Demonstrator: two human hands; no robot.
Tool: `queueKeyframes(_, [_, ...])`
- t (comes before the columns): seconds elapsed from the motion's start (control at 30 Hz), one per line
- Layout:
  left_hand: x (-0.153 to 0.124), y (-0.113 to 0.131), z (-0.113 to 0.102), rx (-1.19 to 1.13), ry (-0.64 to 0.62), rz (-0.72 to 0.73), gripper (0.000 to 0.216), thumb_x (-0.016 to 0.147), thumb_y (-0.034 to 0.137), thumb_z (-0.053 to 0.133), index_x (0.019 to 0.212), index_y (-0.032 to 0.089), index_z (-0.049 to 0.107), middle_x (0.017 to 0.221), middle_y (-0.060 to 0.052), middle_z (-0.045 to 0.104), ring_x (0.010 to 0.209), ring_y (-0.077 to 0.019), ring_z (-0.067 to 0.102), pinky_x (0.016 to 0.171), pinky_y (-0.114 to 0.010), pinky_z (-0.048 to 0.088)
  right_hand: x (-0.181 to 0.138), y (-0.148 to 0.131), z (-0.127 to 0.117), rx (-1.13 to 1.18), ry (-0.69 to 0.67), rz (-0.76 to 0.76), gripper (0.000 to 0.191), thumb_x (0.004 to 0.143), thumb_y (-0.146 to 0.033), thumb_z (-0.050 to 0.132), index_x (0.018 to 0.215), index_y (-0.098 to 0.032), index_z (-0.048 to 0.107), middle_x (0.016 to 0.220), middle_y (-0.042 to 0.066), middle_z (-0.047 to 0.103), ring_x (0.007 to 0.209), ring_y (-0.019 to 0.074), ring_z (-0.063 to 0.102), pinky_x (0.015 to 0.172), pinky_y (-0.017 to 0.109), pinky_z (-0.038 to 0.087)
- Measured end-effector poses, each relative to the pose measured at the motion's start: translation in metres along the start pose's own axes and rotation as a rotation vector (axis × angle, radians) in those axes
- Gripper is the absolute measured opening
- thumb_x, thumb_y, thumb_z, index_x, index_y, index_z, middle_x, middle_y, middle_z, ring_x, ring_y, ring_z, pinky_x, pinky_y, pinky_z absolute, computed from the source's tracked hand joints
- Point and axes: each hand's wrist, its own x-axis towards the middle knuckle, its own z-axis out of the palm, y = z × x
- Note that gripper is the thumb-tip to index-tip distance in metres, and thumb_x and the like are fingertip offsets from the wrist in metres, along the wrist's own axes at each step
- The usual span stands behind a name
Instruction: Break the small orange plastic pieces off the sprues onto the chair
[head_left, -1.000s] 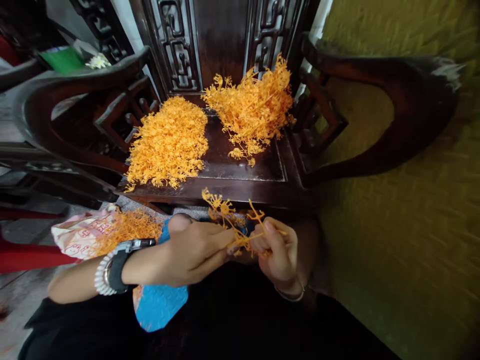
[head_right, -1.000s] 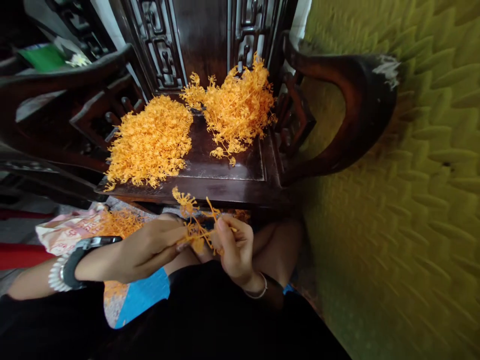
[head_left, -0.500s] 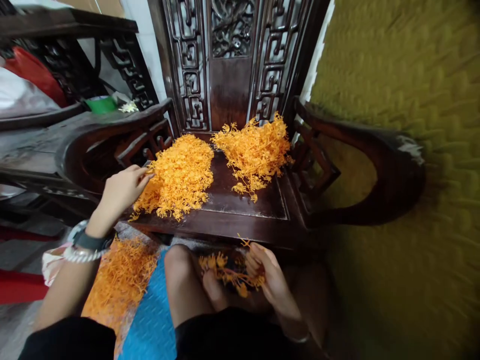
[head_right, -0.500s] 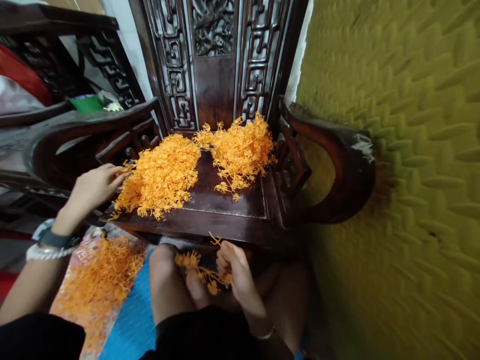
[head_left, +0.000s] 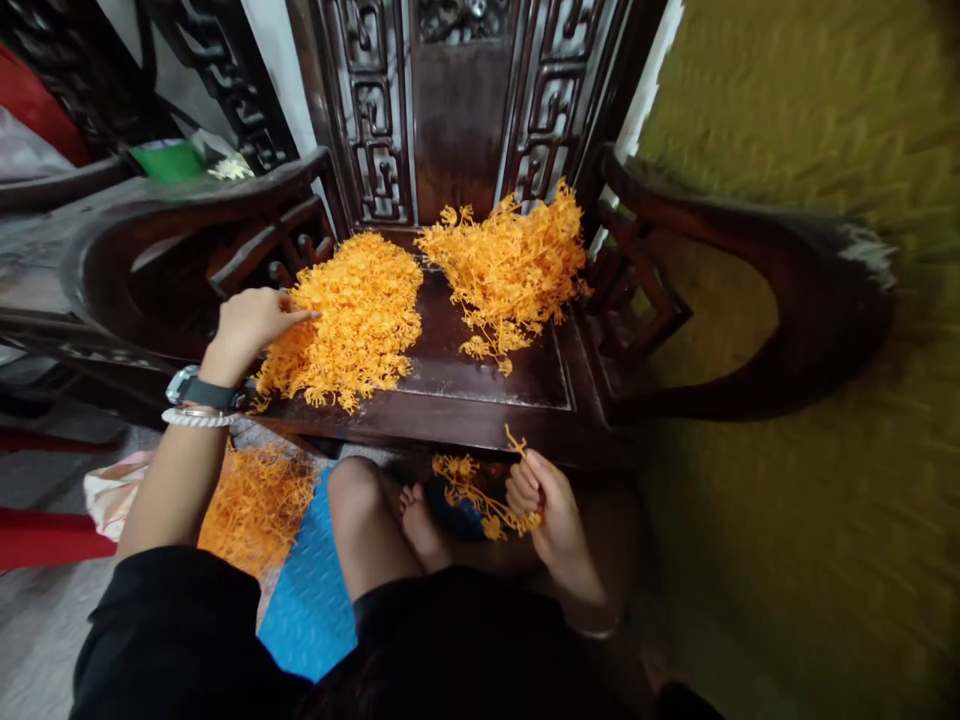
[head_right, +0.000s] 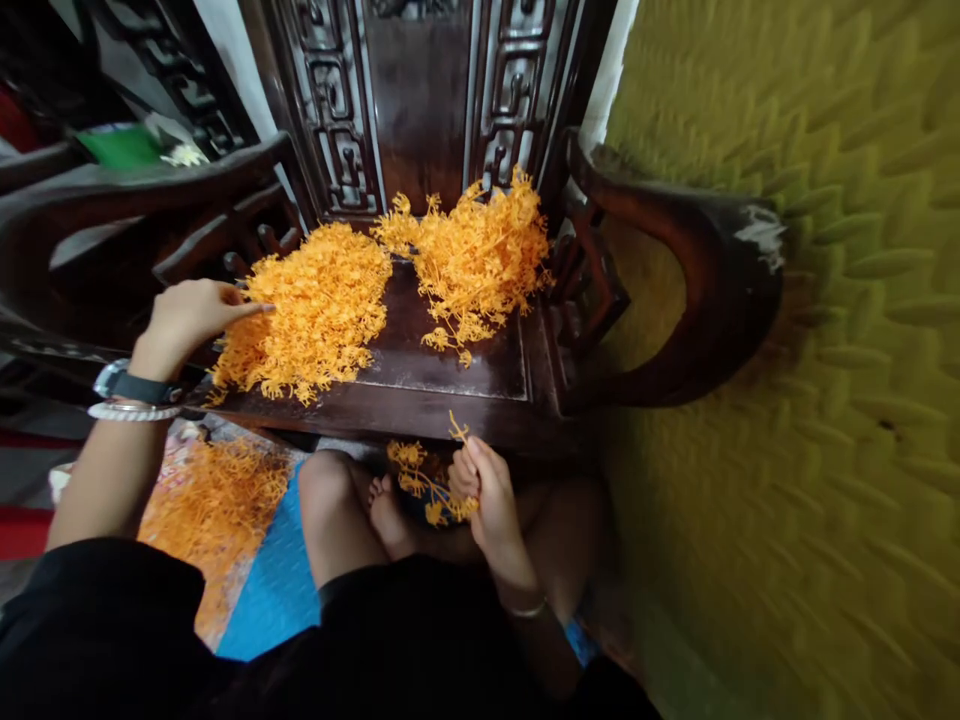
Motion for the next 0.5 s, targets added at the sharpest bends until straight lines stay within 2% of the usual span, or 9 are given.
queueKeyframes(0.07, [-0.009,0.019,-0.016,0.087,0.044,-0.072,0.086,0.080,0.081,0.025,0.072,0.005,0.065,0.058,-0.005,0.056,0.087,-0.0224,0.064,0.062,-0.032,0.028,0.002,-0.005,0.004,0.053,-0.022,-0.011,0.045,0.084,-0.043,0.060,0.056,-0.020,0.033,0.046,-0.010,0.023,0.040,0.0054,0.015,0.039,0.019,0.017])
queueKeyframes(0.1, [-0.015,0.035,-0.027,0.140,0.096,-0.112,0.087,0.081,0.081,0.024,0.081,0.004,0.066,0.074,-0.012,0.063,0.096,-0.0281,0.063,0.062,-0.035,0.032,0.002,-0.009,0.006,0.069,-0.040,-0.016,0.045,0.085,-0.043,0.059,0.056,-0.020,0.032,0.046,-0.010,0.022,0.040,0.0054,0.015,0.039,0.018,0.019])
queueKeyframes(0.17, [-0.030,0.077,-0.050,0.184,0.248,-0.148,0.083,0.082,0.078,0.034,0.107,0.004,0.061,0.112,-0.027,0.059,0.111,-0.0396,0.053,0.068,-0.048,0.043,0.003,-0.015,0.013,0.079,-0.082,-0.014,0.045,0.085,-0.043,0.057,0.057,-0.020,0.031,0.046,-0.010,0.020,0.039,0.0056,0.014,0.039,0.018,0.020])
queueKeyframes(0.2, [-0.039,0.101,-0.060,0.098,0.273,-0.078,0.076,0.087,0.071,0.037,0.117,0.004,0.057,0.122,-0.026,0.054,0.119,-0.0391,0.047,0.081,-0.054,0.044,0.002,-0.018,0.017,0.077,-0.105,-0.009,0.045,0.085,-0.044,0.057,0.057,-0.020,0.030,0.046,-0.010,0.020,0.039,0.0058,0.014,0.039,0.018,0.019])
queueKeyframes(0.27, [-0.058,0.149,-0.068,-0.203,0.125,0.261,0.055,0.094,0.057,0.040,0.125,0.013,0.051,0.130,-0.016,0.052,0.127,-0.0294,0.043,0.103,-0.053,0.037,0.000,-0.024,0.026,0.070,-0.165,0.003,0.046,0.084,-0.046,0.056,0.056,-0.021,0.029,0.046,-0.010,0.019,0.039,0.0061,0.012,0.038,0.019,0.018])
queueKeyframes(0.33, [-0.077,0.188,-0.059,-0.513,-0.199,0.644,0.060,0.088,0.056,0.054,0.131,0.014,0.045,0.134,-0.014,0.051,0.128,-0.0263,0.044,0.107,-0.047,0.037,-0.004,-0.030,0.033,0.072,-0.227,-0.002,0.046,0.084,-0.047,0.055,0.056,-0.021,0.029,0.046,-0.010,0.018,0.039,0.0061,0.012,0.037,0.020,0.017])
queueKeyframes(0.37, [-0.086,0.201,-0.049,-0.623,-0.342,0.729,0.061,0.086,0.054,0.057,0.131,0.015,0.045,0.129,-0.013,0.056,0.122,-0.0255,0.050,0.103,-0.045,0.042,-0.006,-0.033,0.035,0.071,-0.249,-0.018,0.047,0.085,-0.047,0.055,0.057,-0.021,0.029,0.046,-0.010,0.018,0.038,0.0059,0.012,0.037,0.020,0.017])
queueKeyframes(0.43, [-0.102,0.215,-0.026,-0.771,-0.597,0.765,0.043,0.092,0.044,0.052,0.124,0.016,0.051,0.111,-0.010,0.064,0.102,-0.0218,0.060,0.088,-0.039,0.050,-0.011,-0.040,0.034,0.046,-0.246,-0.074,0.047,0.086,-0.047,0.054,0.057,-0.021,0.029,0.046,-0.010,0.019,0.037,0.0055,0.012,0.037,0.020,0.016])
queueKeyframes(0.5, [-0.113,0.216,-0.011,-0.869,-0.718,0.710,0.026,0.098,0.031,0.041,0.108,0.015,0.058,0.094,-0.007,0.067,0.085,-0.0170,0.063,0.075,-0.031,0.050,-0.014,-0.047,0.026,-0.024,-0.219,-0.102,0.046,0.087,-0.047,0.054,0.057,-0.021,0.031,0.046,-0.010,0.020,0.037,0.0050,0.012,0.037,0.020,0.014])
